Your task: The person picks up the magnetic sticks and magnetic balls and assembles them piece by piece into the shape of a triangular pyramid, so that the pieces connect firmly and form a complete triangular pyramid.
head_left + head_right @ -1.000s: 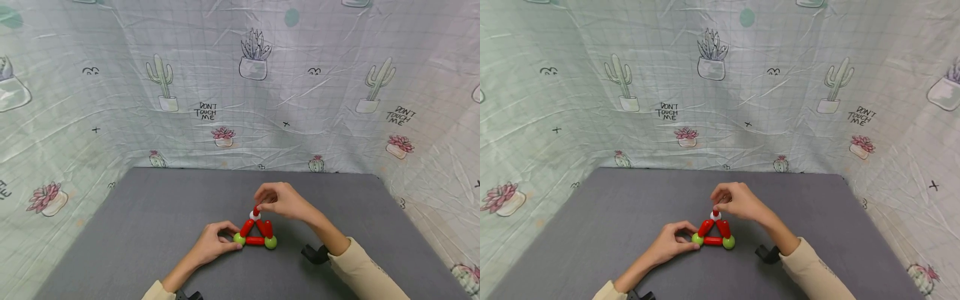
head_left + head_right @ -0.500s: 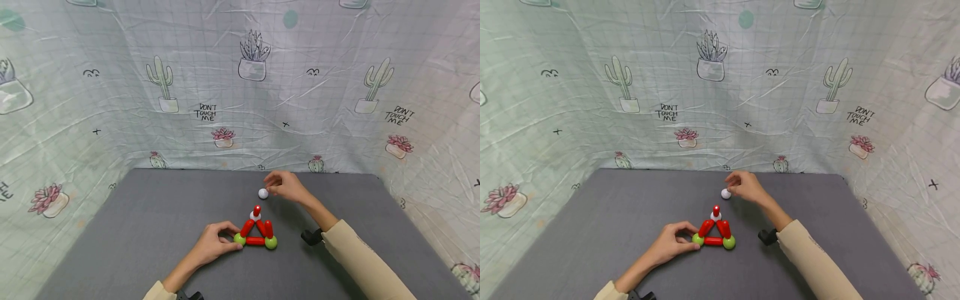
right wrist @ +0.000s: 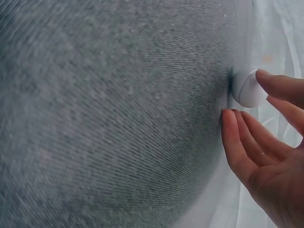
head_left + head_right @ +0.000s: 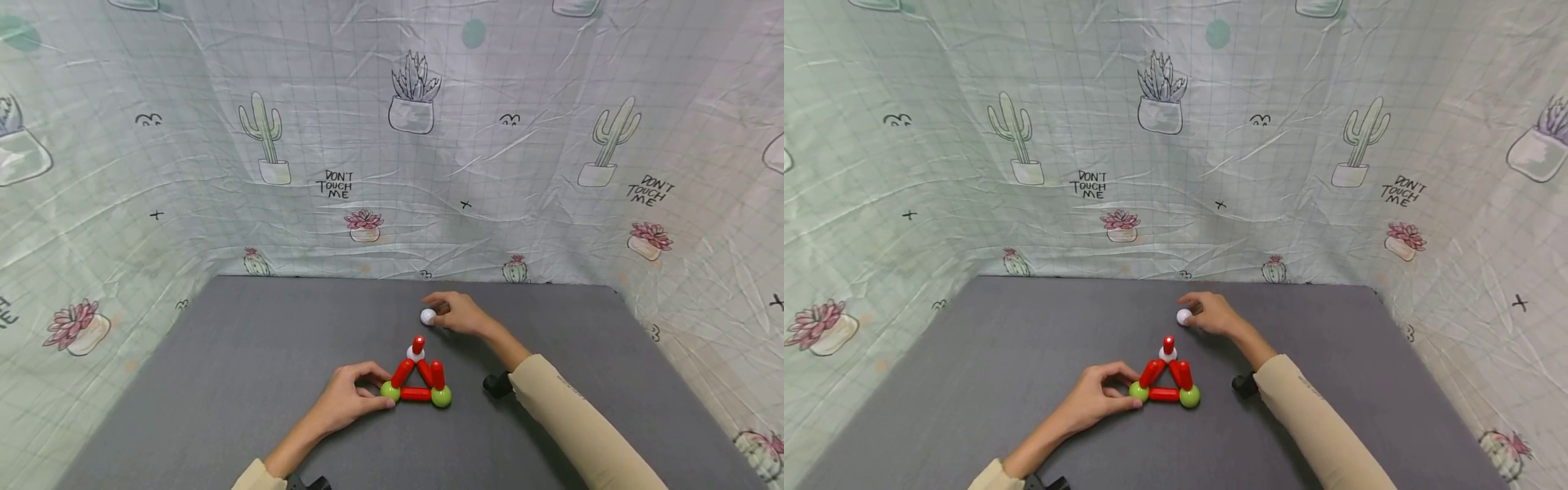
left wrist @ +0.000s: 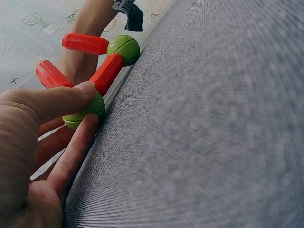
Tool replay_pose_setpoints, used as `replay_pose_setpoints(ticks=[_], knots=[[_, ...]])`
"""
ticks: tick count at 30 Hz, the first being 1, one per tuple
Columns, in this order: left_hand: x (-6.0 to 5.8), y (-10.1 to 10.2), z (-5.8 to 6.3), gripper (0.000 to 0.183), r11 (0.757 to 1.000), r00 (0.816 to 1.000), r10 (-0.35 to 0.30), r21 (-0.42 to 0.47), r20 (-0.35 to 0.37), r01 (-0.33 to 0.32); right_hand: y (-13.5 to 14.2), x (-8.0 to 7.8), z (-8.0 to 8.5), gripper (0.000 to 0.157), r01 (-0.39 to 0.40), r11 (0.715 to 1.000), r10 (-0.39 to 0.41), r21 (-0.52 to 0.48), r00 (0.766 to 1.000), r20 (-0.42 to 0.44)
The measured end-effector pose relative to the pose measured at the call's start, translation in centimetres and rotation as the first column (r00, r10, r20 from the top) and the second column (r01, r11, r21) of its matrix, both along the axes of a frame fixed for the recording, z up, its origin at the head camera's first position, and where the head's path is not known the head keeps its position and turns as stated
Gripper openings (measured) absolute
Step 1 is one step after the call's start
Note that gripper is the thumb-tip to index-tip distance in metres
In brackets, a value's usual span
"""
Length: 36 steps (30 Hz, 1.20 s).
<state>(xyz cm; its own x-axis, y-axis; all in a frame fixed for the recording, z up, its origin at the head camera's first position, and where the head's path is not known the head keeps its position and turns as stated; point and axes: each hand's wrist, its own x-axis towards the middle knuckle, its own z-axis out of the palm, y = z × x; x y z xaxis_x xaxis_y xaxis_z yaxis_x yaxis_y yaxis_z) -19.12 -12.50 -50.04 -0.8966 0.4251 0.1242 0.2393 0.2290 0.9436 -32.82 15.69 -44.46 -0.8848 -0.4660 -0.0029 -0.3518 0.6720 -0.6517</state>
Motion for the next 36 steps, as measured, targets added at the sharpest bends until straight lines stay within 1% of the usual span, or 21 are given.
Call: replay_pose_setpoints(ticks=[5, 10, 15, 19, 23, 30, 36], knots=[[0.0, 0.1, 0.0, 0.032, 1.000, 1.000, 0.001, -0.006, -0.004, -0.001, -0.1, 0.1, -0.3, 0.029, -0.004, 1.000, 0.004, 0.017, 1.000, -0.015], [0.0, 0.1, 0.0, 0.033, 1.000, 1.000, -0.003, -0.002, 0.001, 0.003, -0.1, 0.0, -0.5, 0.028, 0.011, 1.000, -0.011, 0.003, 1.000, -0.016], [0.1, 0.1, 0.1, 0.032, 1.000, 1.000, -0.003, 0.001, 0.014, 0.003, -0.2, 0.2, -0.5, 0.026, 0.009, 0.999, -0.009, -0.039, 1.000, -0.009], [0.1, 0.1, 0.1, 0.032, 1.000, 1.000, -0.005, 0.001, 0.014, 0.005, -0.1, 0.7, -0.1, 0.025, 0.022, 0.994, -0.021, -0.108, 1.000, 0.014], [0.2, 0.0, 0.1, 0.033, 1.000, 1.000, 0.005, 0.006, 0.010, -0.005, -0.1, 1.6, 0.6, 0.026, 0.028, 0.984, -0.023, -0.175, 0.999, 0.032], [0.1, 0.0, 0.0, 0.033, 1.000, 1.000, 0.010, 0.003, -0.004, -0.010, 0.3, 3.7, 2.2, 0.025, 0.036, 0.982, -0.040, -0.186, 0.999, -0.013], [0.1, 0.0, 0.0, 0.033, 1.000, 1.000, 0.005, 0.000, -0.010, -0.005, 0.5, 5.9, 3.1, 0.027, 0.012, 0.973, -0.015, -0.230, 1.000, -0.011]])
